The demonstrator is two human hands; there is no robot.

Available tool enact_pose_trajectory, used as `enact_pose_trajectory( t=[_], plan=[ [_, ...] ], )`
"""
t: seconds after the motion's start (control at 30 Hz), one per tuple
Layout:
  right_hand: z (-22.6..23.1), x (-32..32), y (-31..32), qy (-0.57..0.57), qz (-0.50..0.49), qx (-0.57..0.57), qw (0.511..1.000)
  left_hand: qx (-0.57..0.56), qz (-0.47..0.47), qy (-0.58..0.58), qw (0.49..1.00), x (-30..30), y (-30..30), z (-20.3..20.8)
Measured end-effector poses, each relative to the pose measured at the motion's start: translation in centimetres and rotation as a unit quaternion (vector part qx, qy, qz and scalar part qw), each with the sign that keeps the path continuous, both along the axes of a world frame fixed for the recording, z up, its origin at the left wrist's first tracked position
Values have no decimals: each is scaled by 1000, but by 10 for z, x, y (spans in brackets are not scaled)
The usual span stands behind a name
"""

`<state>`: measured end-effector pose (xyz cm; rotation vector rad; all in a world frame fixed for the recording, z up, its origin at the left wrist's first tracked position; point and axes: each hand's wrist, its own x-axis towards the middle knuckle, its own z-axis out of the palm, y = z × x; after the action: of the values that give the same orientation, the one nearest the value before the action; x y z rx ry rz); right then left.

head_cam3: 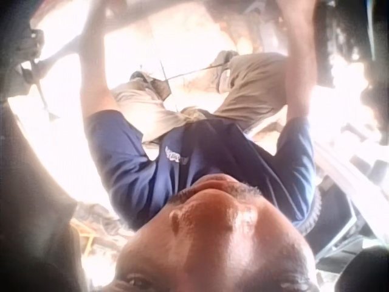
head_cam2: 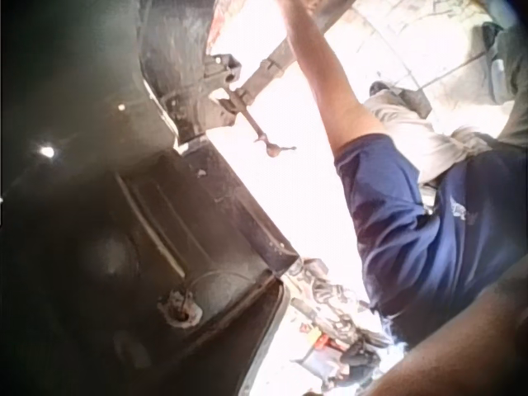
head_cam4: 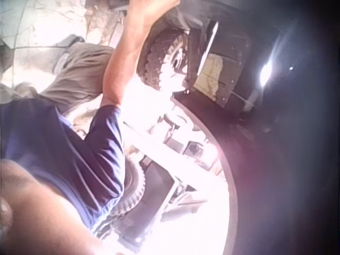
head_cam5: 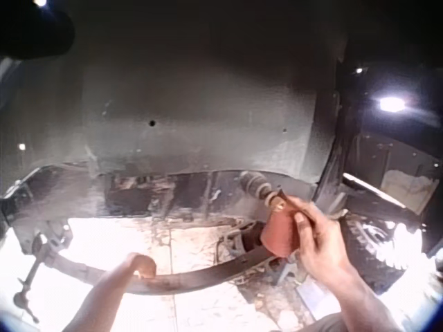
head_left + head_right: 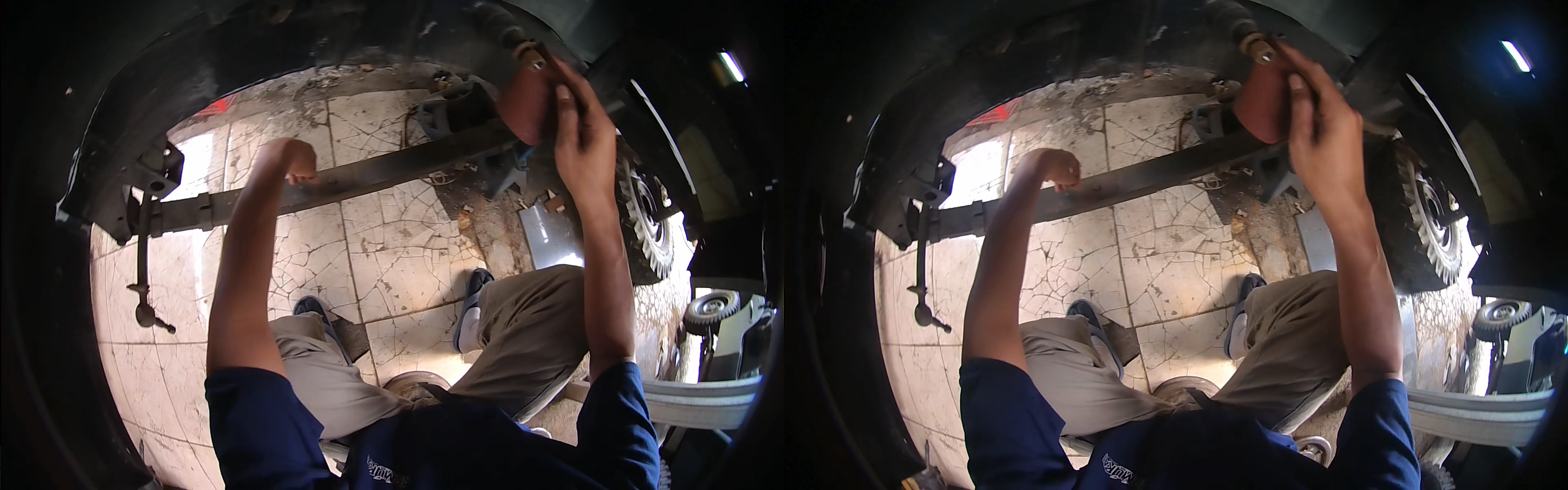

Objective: The person sits on the floor under a raised vehicle and uses a red sanding block to sand a small area of the undercarriage. The hands repeatedly rub the block against the metal surface in a confined space.

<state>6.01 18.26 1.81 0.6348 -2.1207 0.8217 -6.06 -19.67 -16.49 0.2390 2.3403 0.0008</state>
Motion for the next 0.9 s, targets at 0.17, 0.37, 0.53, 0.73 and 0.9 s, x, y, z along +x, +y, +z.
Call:
enact_pose_trajectory(
  t=[0.17,0.37,0.53,0.73,0.9],
  plan=[
    [7,8,-3,-62,18,-26,998,-28,-9,1,1000,9,22,-4],
    [4,0,-1,6,7,12,1000,-72,-32,48,996,4,41,-21],
    [6,3,-6,-34,8,-13,999,-109,-42,76,990,6,45,-23],
    [6,6,-3,-44,3,-1,999,-116,-108,159,974,18,39,-27],
    [7,6,-1,-56,6,-5,998,-103,-82,142,981,15,44,-23]
  ],
)
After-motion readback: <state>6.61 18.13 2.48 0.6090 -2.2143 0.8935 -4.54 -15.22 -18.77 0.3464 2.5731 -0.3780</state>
